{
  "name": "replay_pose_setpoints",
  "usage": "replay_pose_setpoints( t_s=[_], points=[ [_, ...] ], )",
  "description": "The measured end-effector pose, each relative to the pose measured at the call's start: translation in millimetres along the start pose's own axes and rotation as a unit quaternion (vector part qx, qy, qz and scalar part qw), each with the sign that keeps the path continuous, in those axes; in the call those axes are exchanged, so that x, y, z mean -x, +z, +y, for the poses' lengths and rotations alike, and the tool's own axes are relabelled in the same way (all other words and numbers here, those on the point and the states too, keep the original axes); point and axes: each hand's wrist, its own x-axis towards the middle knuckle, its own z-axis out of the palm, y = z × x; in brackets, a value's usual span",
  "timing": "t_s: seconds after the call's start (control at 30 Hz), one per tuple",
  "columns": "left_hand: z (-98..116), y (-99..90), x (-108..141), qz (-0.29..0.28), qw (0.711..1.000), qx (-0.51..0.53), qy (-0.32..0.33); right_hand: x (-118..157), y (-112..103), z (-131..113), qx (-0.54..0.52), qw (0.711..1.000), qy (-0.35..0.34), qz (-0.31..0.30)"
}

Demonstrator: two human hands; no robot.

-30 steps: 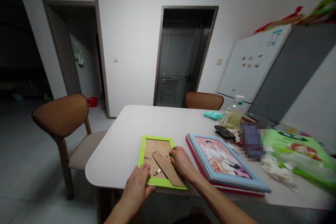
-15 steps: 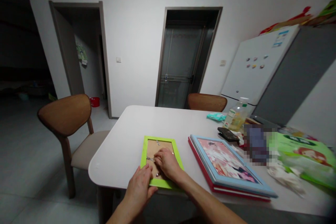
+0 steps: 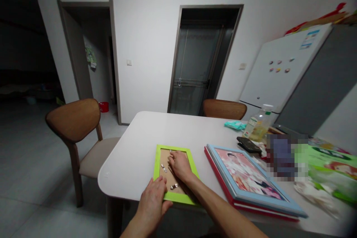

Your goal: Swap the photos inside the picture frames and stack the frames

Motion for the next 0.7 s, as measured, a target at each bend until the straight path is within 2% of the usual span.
replay_pose_setpoints(
  t_s=[0.17, 0.3, 0.7],
  points=[
    [0, 0.1, -1, -0.003, 1.0, 0.008, 0.001, -20, 12, 19, 0.022, 0.997, 0.077, -0.009],
    [0, -1.1, -3, 0.005, 1.0, 0.014, 0.003, -25, 19, 24, 0.021, 0.994, 0.104, -0.027],
    [6, -1.1, 0, 0.009, 1.0, 0.021, -0.016, -14, -7, 10, 0.025, 0.999, 0.044, -0.021]
  ],
)
